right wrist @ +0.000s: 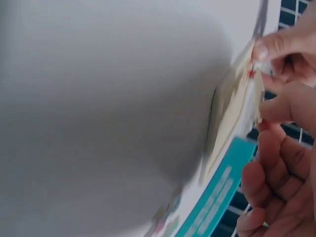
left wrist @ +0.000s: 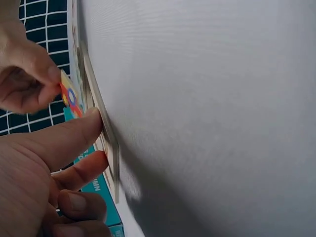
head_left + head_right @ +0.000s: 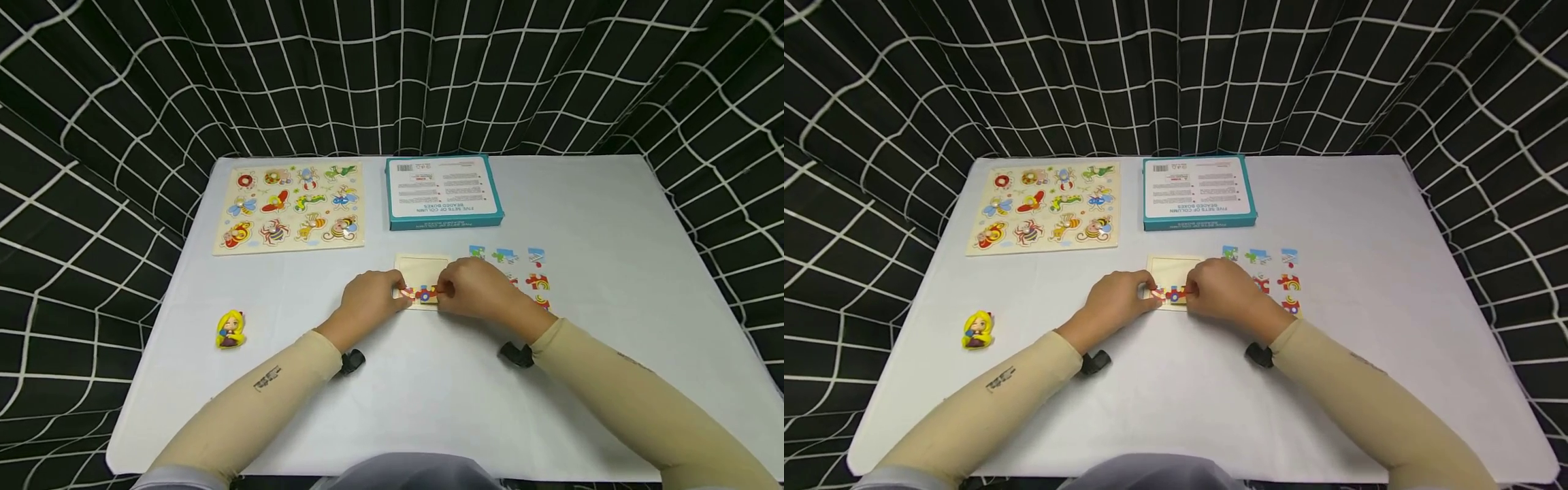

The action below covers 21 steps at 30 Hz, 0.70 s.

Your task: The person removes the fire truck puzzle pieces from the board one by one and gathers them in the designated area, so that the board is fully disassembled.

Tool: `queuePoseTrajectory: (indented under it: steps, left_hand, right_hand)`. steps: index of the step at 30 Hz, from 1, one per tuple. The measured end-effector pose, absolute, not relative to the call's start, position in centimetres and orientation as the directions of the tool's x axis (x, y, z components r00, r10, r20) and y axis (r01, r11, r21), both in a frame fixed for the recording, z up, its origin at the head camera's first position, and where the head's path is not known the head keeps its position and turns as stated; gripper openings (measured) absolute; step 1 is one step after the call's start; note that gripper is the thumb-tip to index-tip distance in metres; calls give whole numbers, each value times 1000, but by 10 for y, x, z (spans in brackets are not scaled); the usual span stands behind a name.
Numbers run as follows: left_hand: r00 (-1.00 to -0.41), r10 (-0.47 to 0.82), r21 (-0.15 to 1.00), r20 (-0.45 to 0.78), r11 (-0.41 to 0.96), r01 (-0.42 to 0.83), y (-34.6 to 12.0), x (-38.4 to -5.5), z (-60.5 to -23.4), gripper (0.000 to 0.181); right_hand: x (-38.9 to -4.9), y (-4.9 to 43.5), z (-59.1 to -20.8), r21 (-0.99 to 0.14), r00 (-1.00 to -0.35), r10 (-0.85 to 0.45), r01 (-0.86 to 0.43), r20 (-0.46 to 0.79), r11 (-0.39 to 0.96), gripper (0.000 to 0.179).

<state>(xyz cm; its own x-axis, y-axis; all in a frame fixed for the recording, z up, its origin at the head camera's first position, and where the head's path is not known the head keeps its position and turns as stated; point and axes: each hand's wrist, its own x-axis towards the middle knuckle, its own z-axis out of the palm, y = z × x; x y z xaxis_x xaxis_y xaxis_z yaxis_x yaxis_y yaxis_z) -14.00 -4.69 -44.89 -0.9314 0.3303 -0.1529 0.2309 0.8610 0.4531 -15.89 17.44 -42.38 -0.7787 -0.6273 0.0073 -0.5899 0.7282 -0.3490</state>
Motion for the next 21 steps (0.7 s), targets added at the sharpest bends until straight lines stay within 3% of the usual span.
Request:
queuePoseTrajectory:
  steps: [12, 21]
  left_hand:
    - [-928, 322, 491, -189, 849, 195, -50, -141, -453, 30]
    - [-906, 354, 515, -234, 835, 193, -51, -143, -457, 33]
  right_hand:
    - [-135, 295, -427, -431, -855, -510, -427, -92, 795, 17]
    - [-134, 310, -435, -422, -853, -493, -389, -171, 819, 18]
